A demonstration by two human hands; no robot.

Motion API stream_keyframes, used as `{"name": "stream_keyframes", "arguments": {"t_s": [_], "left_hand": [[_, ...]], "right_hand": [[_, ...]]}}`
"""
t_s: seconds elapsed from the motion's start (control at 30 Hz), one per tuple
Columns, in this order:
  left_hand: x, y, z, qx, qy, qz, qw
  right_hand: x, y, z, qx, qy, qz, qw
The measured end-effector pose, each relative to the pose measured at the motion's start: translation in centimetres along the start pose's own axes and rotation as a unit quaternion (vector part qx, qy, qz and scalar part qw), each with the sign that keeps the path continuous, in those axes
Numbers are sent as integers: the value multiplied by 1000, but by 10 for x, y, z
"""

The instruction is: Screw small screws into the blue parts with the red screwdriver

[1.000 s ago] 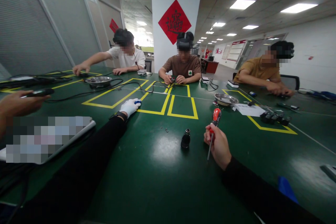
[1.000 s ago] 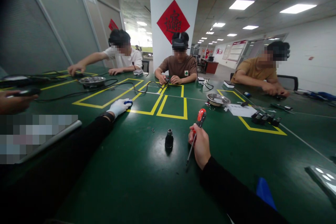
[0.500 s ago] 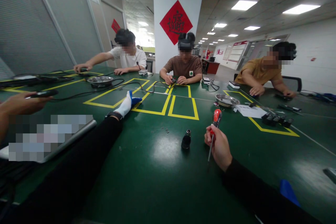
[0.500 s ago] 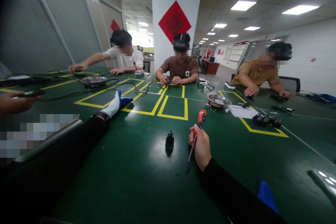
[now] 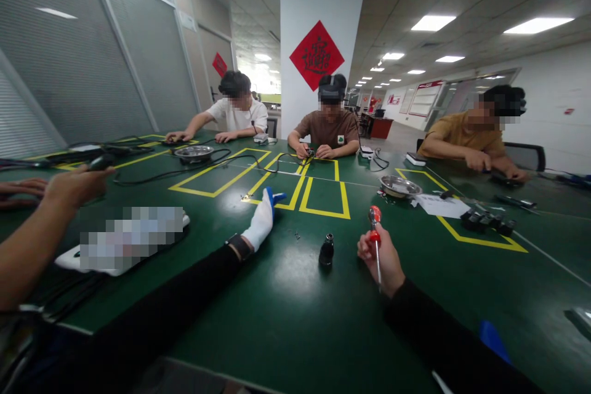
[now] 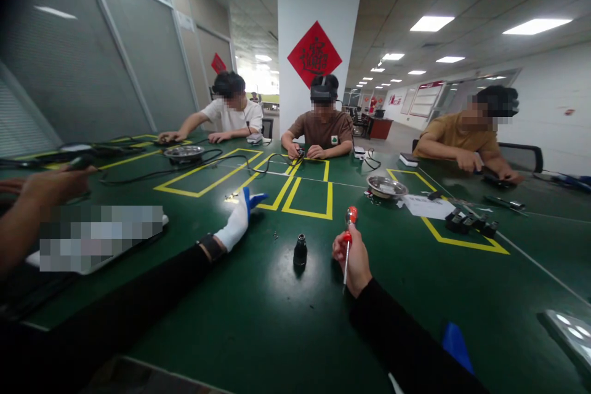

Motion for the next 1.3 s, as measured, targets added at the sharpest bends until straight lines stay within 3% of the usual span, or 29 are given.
{"name": "stream_keyframes", "arguments": {"t_s": [0.07,0.13,0.27,0.4,0.53,0.7,0.87,1.0,1.1,1.3], "left_hand": [[-3,-14,16,13,26,4,1000],[-7,-24,24,27,52,20,998],[-13,-34,24,46,85,53,994],[-10,-38,20,63,125,110,984],[-8,-39,20,99,172,156,967],[-7,-39,20,80,201,157,964],[-3,-40,21,100,243,191,946],[-2,-43,23,95,265,197,939],[-1,-45,24,90,270,202,937],[0,-45,25,101,297,204,927]], "right_hand": [[0,2,-2,6,5,3,1000],[-1,6,-7,-25,13,-16,999],[-3,16,-22,-149,12,-91,985],[-2,20,-30,-190,-3,-134,973],[-6,16,-23,-149,15,-99,984],[-12,9,-10,-101,43,-49,993],[-11,5,-1,-51,62,-4,997],[-9,-1,2,-24,-55,-35,998],[-9,-3,1,-10,-167,-86,982],[-10,-2,2,40,-148,-85,985]]}}
Point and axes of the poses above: each hand's wrist, its own y-axis towards the middle knuckle, its own z-axis out of the palm, x = y × z, the point moved 1 cm from there along y, towards the middle knuckle, and after that the axes turned 3 degrees about y, right-handed, at the moved point
